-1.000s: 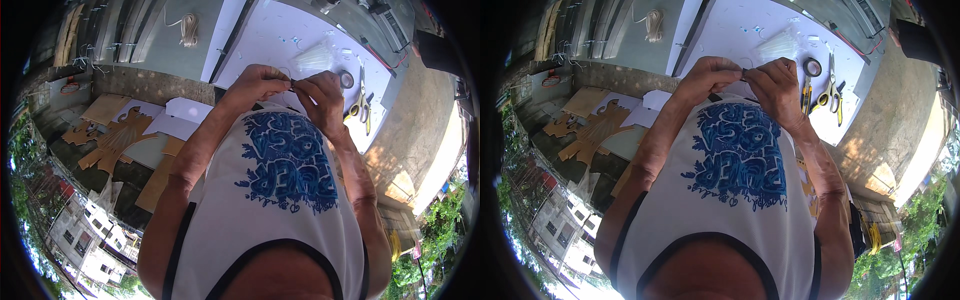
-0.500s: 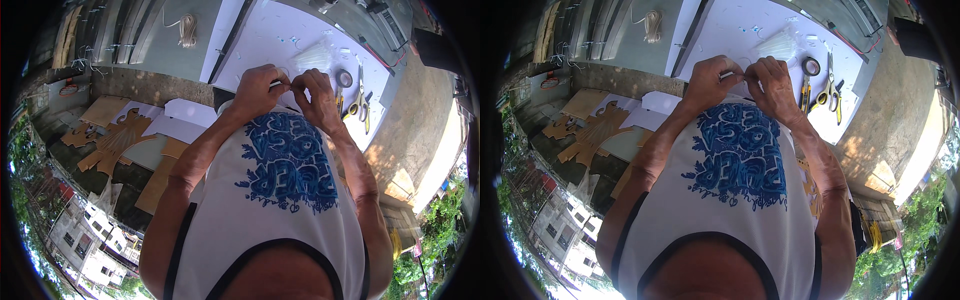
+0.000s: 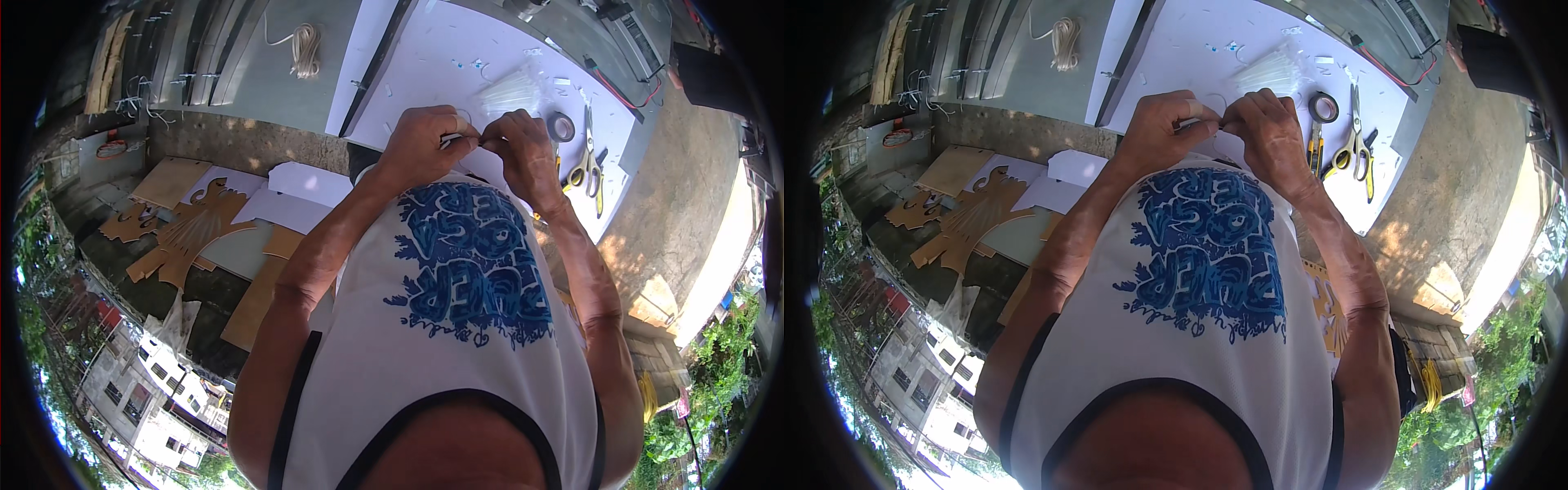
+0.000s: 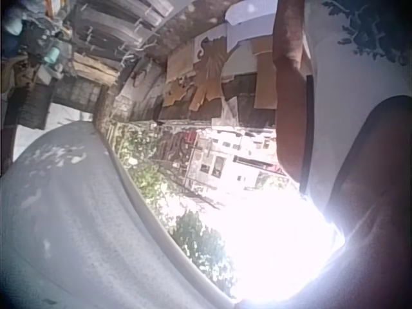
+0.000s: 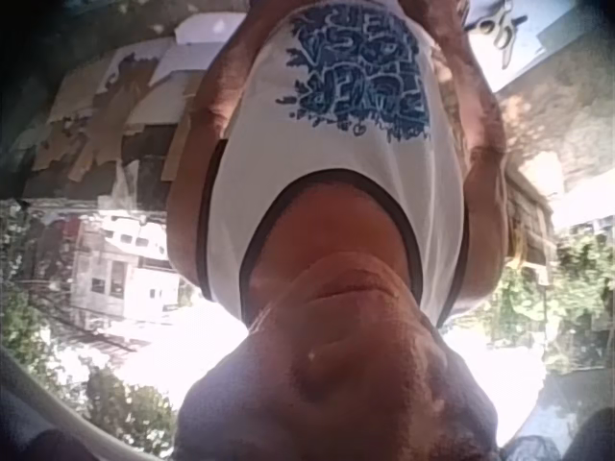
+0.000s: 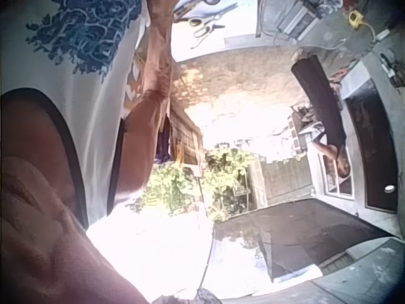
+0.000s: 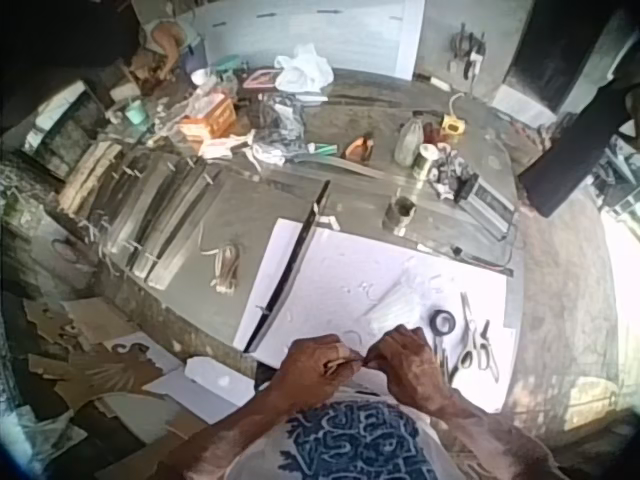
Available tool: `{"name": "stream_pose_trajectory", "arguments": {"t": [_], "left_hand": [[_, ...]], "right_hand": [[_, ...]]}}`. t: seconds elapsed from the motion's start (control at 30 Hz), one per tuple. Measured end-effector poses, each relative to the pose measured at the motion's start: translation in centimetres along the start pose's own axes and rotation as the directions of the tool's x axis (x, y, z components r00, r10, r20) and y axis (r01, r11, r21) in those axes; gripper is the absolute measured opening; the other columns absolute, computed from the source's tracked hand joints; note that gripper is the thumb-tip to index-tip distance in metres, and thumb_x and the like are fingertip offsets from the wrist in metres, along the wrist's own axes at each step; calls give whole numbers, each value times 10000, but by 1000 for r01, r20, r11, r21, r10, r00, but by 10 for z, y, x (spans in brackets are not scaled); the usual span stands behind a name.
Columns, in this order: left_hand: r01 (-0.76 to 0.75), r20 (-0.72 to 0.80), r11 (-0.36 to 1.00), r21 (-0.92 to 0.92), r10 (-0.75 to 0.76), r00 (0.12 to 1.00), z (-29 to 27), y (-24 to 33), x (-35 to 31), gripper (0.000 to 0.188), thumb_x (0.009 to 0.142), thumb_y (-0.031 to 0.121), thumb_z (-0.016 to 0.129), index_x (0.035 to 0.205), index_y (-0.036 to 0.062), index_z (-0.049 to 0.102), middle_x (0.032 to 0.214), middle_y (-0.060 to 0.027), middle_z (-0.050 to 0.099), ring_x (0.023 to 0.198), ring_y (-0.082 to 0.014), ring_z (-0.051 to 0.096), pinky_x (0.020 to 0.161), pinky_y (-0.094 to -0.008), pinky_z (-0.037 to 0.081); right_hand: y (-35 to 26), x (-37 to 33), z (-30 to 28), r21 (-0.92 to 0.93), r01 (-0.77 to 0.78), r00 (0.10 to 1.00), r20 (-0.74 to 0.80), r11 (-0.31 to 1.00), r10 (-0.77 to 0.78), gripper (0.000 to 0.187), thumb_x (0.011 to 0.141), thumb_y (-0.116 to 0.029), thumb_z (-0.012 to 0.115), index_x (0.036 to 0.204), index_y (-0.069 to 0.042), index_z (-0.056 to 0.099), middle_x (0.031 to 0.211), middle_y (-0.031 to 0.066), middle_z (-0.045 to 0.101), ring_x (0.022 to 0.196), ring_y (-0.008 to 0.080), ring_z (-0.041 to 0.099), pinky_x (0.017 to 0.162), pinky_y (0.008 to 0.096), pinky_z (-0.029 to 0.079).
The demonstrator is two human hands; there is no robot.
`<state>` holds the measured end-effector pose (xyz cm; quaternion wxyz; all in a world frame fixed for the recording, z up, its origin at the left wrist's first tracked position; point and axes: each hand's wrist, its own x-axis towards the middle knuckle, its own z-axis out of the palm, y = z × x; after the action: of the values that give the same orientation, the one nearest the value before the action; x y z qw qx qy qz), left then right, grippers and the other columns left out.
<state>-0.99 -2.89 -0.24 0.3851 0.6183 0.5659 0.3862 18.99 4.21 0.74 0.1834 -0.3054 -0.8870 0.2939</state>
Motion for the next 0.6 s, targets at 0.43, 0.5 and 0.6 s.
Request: {"name": "stream_pose_trajectory", "arguments": {"t": [0.43, 0.5, 0.6], "left_hand": [[592, 356, 605, -533, -474, 805, -18, -5, 5, 203, 843, 148, 731, 979, -2, 744, 621, 44, 514, 534, -35, 391, 506, -228, 269], [583, 358, 583, -566, -463, 811, -15, -7, 4, 212, 850, 153, 731, 981, -14, 737, 606, 56, 488, 516, -38, 377, 492, -229, 256], [548, 306, 663, -511, -455, 836, -15, 0, 6, 218, 861, 169, 737, 983, -11, 735, 602, 54, 490, 520, -37, 383, 489, -232, 258]], "right_hand": [[0, 4, -16, 325, -114, 986, 153, 939, 67, 227, 889, -49, 706, 1112, -53, 661, 928, 110, 701, 875, 296, 678, 828, 416, 496], [0, 4, -16, 297, -89, 989, 139, 951, 49, 226, 886, -35, 701, 1108, -56, 662, 936, 109, 697, 881, 295, 678, 825, 415, 495], [4, 5, -17, 318, -82, 990, 136, 944, 41, 221, 876, -25, 702, 1090, -60, 662, 930, 105, 691, 888, 289, 668, 820, 412, 491]]}}
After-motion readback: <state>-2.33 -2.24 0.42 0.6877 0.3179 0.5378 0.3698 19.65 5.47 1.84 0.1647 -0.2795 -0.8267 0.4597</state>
